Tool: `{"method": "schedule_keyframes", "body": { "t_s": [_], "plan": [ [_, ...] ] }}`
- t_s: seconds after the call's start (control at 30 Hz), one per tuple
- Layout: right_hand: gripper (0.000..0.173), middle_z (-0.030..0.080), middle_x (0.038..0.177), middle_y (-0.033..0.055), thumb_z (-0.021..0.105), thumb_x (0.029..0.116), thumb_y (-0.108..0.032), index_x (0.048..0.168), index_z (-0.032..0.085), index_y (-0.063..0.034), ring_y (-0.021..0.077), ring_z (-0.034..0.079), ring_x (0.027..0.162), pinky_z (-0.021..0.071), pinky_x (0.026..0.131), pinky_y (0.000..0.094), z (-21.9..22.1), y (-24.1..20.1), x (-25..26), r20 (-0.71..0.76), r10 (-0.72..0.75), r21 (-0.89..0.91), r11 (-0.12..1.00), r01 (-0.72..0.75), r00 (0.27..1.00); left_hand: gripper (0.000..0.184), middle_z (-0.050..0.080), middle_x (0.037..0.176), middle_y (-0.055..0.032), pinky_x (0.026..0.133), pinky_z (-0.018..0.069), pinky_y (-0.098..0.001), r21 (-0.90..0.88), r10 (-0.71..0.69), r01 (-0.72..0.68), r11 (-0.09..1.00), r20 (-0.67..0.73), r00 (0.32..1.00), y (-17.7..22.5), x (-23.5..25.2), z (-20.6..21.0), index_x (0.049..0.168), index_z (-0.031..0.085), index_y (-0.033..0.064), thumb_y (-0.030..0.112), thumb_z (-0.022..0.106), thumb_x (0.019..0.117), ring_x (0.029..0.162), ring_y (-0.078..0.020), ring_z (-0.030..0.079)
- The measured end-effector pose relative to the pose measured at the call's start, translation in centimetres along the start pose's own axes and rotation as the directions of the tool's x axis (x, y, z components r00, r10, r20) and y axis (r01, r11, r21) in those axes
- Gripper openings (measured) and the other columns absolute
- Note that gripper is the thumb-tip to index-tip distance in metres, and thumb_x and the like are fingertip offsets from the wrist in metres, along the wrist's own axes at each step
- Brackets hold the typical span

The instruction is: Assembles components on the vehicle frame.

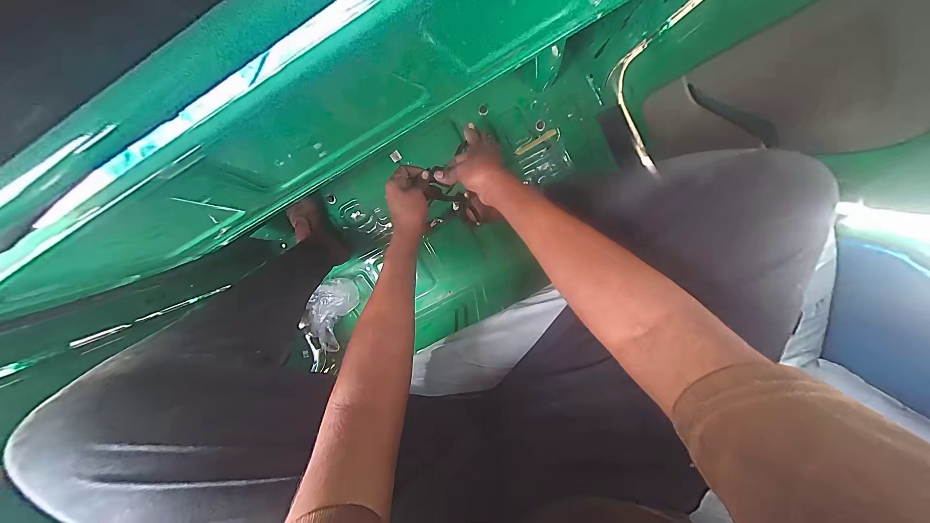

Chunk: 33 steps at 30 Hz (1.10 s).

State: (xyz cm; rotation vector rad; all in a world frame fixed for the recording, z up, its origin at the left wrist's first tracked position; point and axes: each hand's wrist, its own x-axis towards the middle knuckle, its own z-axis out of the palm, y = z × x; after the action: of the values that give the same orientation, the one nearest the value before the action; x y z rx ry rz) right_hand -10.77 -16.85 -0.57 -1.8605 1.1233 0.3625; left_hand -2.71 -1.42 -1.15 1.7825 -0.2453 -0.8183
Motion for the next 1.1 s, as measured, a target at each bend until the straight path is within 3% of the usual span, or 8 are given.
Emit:
{"method": "schedule_keyframes", "body": {
  "t_s": [0.07, 0.13, 0.17, 0.27, 0.5, 0.73, 0.93, 1.1],
  "plan": [
    [0.123, 0.034, 0.165, 0.0066, 0.090, 0.0615, -0.064, 0.162, 0.034, -0.0232, 0.0253, 0.050, 0.135, 0.0533, 0.098, 0.0514, -1.1, -0.3, 0.6, 0.036, 0.113, 0.076, 0.990, -0.116, 0.993, 0.011, 0.069, 0.089, -0.0082, 0.073, 0.0634, -0.0403, -0.031, 0.093, -0.091, 0.995, 0.055, 0.994, -0.5, -0.1, 0.0, 0.106, 0.061, -0.0008, 0.008, 0.060, 0.1004, 0.075, -0.0185, 0.070],
    [0.112, 0.060, 0.128, 0.0102, 0.095, 0.0688, -0.032, 0.161, 0.033, -0.0206, 0.0202, 0.066, 0.082, 0.0587, 0.057, 0.0368, -2.6, -1.5, -0.4, 0.158, 0.169, 0.424, 0.878, -0.221, 0.973, 0.012, 0.071, 0.091, -0.0075, 0.075, 0.0627, -0.0386, 0.094, 0.156, -0.164, 0.982, 0.081, 0.984, -0.3, -0.1, -0.1, 0.106, 0.064, -0.0002, 0.010, 0.062, 0.1001, 0.077, -0.0167, 0.071],
    [0.091, 0.063, 0.113, 0.0131, 0.088, 0.0777, -0.015, 0.154, 0.039, -0.0151, 0.0208, 0.065, 0.071, 0.0572, 0.054, 0.0347, -3.2, -2.1, -0.9, 0.262, 0.151, 0.568, 0.774, -0.279, 0.953, 0.014, 0.072, 0.092, -0.0061, 0.077, 0.0619, -0.0366, 0.202, 0.177, -0.193, 0.960, 0.093, 0.980, -0.1, -0.3, -0.4, 0.107, 0.067, 0.0014, 0.013, 0.062, 0.1006, 0.078, -0.0140, 0.071],
    [0.037, 0.063, 0.101, 0.0143, 0.063, 0.0930, 0.004, 0.129, 0.055, -0.0002, 0.0202, 0.066, 0.075, 0.0614, 0.069, 0.0346, -4.4, -3.7, -1.3, 0.408, 0.069, 0.691, 0.628, -0.357, 0.911, 0.018, 0.075, 0.092, -0.0049, 0.082, 0.0595, -0.0378, 0.467, 0.199, -0.241, 0.851, 0.138, 0.970, 1.0, -0.7, -1.0, 0.108, 0.071, 0.0060, 0.018, 0.058, 0.1027, 0.082, -0.0124, 0.072],
    [0.026, 0.069, 0.099, 0.0141, 0.077, 0.0896, -0.004, 0.113, 0.067, 0.0029, 0.0197, 0.070, 0.082, 0.0630, 0.075, 0.0345, -1.9, -3.3, 0.8, 0.273, -0.033, 0.732, 0.655, -0.186, 0.961, 0.025, 0.072, 0.111, -0.0169, 0.092, 0.0564, -0.0512, 0.742, 0.244, -0.305, 0.597, 0.195, 0.950, 2.5, -2.1, 0.2, 0.111, 0.069, 0.0015, 0.014, 0.048, 0.1058, 0.103, -0.0329, 0.071],
    [0.035, 0.073, 0.112, -0.0065, 0.079, 0.0774, -0.064, 0.098, 0.077, -0.0360, 0.0188, 0.061, 0.118, 0.0374, 0.109, 0.0625, -0.1, -0.7, 2.8, -0.038, -0.026, 0.061, 0.998, 0.029, 0.999, 0.020, 0.047, 0.152, -0.0181, 0.113, 0.0448, -0.0445, 0.702, 0.432, -0.478, 0.528, 0.263, 0.863, 1.8, -1.9, 1.4, 0.110, 0.070, 0.0002, 0.008, 0.053, 0.1020, 0.136, -0.0352, 0.049],
    [0.022, 0.055, 0.149, -0.0010, 0.080, 0.0766, -0.043, 0.098, 0.078, -0.0383, 0.0240, 0.040, 0.145, 0.0249, 0.118, 0.0642, 0.6, 1.6, 2.3, -0.093, -0.126, -0.007, 0.992, 0.126, 0.988, 0.028, 0.064, 0.135, -0.0143, 0.114, 0.0434, -0.0442, 0.657, 0.294, -0.432, 0.619, 0.316, 0.902, 2.5, -0.5, 0.4, 0.118, 0.066, 0.0009, 0.017, 0.046, 0.1069, 0.130, -0.0280, 0.058],
    [0.028, 0.040, 0.162, 0.0029, 0.086, 0.0668, -0.050, 0.091, 0.081, -0.0373, 0.0281, 0.027, 0.151, 0.0151, 0.123, 0.0592, 1.1, 0.8, -0.4, -0.142, -0.165, -0.106, 0.983, 0.151, 0.976, 0.026, 0.071, 0.105, -0.0159, 0.092, 0.0547, -0.0465, 0.666, 0.219, -0.275, 0.694, 0.168, 0.961, 2.6, -0.6, 0.1, 0.113, 0.065, 0.0029, 0.022, 0.049, 0.1065, 0.100, -0.0273, 0.070]
  ]
}}
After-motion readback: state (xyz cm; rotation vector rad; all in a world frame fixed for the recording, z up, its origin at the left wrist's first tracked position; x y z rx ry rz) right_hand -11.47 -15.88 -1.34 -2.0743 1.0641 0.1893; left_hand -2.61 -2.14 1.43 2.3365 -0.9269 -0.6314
